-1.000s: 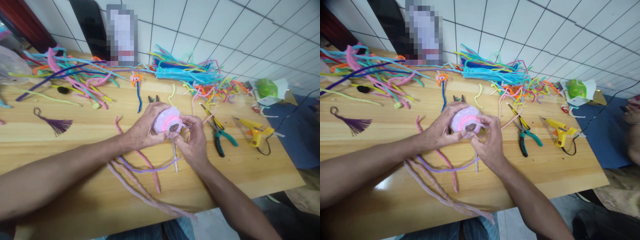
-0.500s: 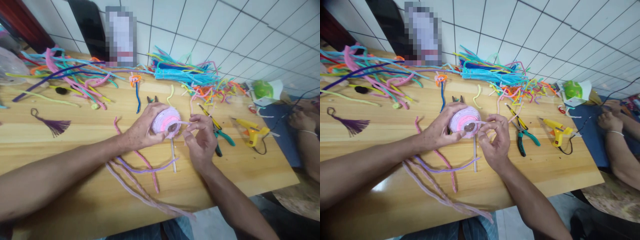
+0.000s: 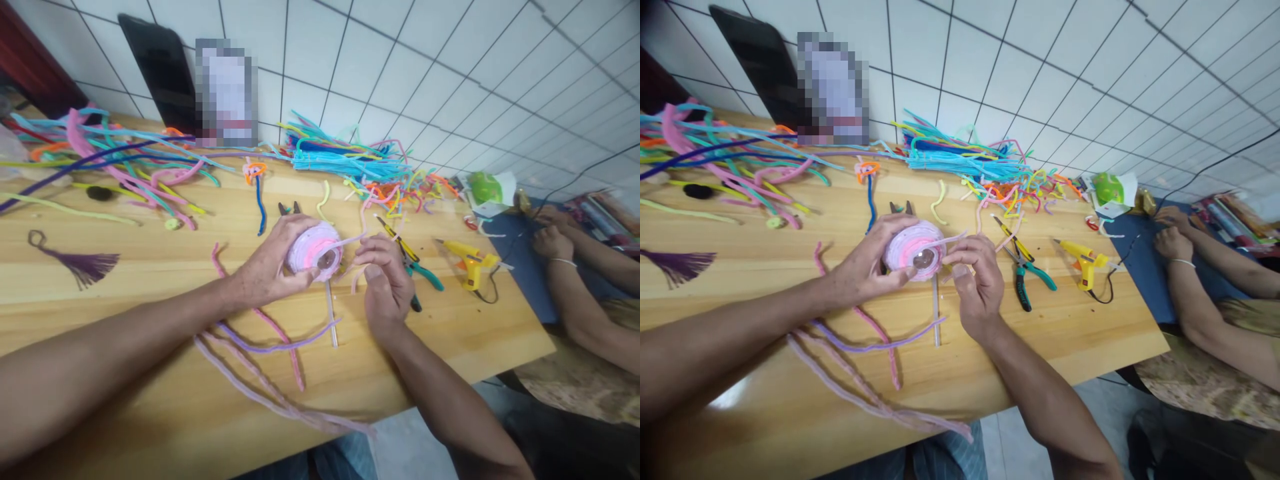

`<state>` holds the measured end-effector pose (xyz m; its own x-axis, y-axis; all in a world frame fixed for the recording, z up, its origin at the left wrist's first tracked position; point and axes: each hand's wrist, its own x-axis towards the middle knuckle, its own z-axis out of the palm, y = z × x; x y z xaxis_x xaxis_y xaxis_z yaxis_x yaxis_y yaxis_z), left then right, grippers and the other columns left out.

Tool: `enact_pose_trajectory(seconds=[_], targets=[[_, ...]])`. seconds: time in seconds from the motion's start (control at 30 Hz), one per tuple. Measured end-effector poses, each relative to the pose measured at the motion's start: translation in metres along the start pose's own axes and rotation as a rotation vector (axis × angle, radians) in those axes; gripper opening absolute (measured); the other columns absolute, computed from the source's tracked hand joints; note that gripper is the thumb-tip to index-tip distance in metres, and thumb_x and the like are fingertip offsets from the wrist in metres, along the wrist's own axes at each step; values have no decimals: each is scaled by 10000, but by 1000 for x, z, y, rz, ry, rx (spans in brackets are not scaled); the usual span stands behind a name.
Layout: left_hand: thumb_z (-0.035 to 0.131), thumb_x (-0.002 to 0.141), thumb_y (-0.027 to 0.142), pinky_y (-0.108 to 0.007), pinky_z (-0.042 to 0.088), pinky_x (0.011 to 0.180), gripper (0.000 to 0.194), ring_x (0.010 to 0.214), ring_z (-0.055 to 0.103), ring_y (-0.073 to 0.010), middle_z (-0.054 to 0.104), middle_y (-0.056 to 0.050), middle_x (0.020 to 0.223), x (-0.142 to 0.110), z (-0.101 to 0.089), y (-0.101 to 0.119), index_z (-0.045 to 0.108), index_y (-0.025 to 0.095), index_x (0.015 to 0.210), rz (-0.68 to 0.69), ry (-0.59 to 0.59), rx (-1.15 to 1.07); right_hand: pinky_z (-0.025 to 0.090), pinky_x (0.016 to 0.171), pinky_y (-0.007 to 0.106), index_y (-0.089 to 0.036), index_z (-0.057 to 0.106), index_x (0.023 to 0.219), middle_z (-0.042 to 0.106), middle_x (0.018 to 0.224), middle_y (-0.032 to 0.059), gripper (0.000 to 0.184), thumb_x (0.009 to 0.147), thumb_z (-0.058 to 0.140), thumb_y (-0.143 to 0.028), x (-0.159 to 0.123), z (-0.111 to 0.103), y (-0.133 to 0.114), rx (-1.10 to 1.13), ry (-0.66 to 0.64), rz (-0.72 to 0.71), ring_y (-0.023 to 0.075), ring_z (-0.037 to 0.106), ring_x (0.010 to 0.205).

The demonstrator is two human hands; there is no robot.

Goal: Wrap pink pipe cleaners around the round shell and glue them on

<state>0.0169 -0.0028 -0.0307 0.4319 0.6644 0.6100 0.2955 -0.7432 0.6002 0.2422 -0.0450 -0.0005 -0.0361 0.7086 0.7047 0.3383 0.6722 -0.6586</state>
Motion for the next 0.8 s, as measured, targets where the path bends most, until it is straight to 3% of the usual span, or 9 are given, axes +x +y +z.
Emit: enact_pose_trajectory(seconds=[0.37,0.57,0.8], targets=[[684,892,251,-540,466,1203,674,1391,527,-324,555,-145,1448,1,0,-2,412,232,1509,24,-1,5,546,966,427,-283,649,989,650,990,16,16,989,662,-275,-4,4,5,127,-3,83,213,659,1023],[679,875,238,-551,467,1203,686,1389,529,-327,558,-145,1450,1,1,-3,411,228,1506,31,1,3,568,894,413,-282,662,979,683,942,9,76,1040,631,-316,-3,1,10,51,7,-33,203,682,967],[670,867,220,-555,485,1187,700,1382,538,-325,561,-151,1442,1,1,0,405,232,1514,8,13,-12,583,881,409,-293,701,1109,718,984,16,195,1042,556,-181,-1,-1,8,-140,-47,-172,197,696,973]])
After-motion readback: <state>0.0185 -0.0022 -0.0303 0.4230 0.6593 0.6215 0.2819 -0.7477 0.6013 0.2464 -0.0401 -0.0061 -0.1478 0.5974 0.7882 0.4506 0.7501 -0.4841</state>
